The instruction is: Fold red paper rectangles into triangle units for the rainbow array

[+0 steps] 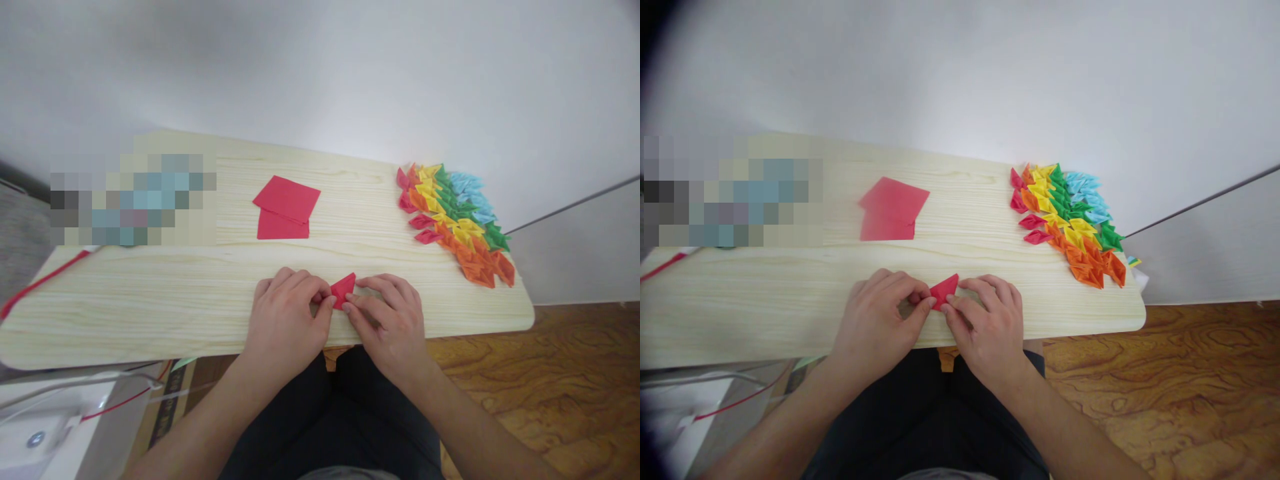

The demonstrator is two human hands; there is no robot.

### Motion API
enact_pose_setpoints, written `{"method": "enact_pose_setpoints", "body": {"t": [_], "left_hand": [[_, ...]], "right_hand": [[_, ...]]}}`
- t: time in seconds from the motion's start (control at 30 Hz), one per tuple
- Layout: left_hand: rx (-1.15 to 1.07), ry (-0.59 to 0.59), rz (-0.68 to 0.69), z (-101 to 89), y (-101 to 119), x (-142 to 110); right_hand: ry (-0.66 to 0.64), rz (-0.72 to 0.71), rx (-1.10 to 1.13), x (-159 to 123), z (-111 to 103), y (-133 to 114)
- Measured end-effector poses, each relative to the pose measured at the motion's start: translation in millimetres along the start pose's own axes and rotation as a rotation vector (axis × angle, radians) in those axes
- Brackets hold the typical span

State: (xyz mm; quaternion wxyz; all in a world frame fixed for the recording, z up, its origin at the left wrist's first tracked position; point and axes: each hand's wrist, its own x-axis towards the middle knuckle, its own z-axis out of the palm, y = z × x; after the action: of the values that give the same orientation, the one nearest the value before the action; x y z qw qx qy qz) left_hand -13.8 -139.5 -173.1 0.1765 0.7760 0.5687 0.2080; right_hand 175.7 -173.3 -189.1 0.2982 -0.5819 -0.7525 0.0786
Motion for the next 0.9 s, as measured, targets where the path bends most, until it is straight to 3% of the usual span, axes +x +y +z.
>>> {"method": "enact_pose_setpoints", "body": {"t": [0.37, 0.9], "left_hand": [[-0.026, -0.002, 0.0, -0.4, -1.2, -0.6], [-0.079, -0.076, 0.173, -6.1, -22.3, -2.9]], "right_hand": [[0.017, -0.004, -0.013, 2.4, -0.6, -1.3], [-0.036, 0.017, -0.049, 3.4, -2.8, -2.1]]}}
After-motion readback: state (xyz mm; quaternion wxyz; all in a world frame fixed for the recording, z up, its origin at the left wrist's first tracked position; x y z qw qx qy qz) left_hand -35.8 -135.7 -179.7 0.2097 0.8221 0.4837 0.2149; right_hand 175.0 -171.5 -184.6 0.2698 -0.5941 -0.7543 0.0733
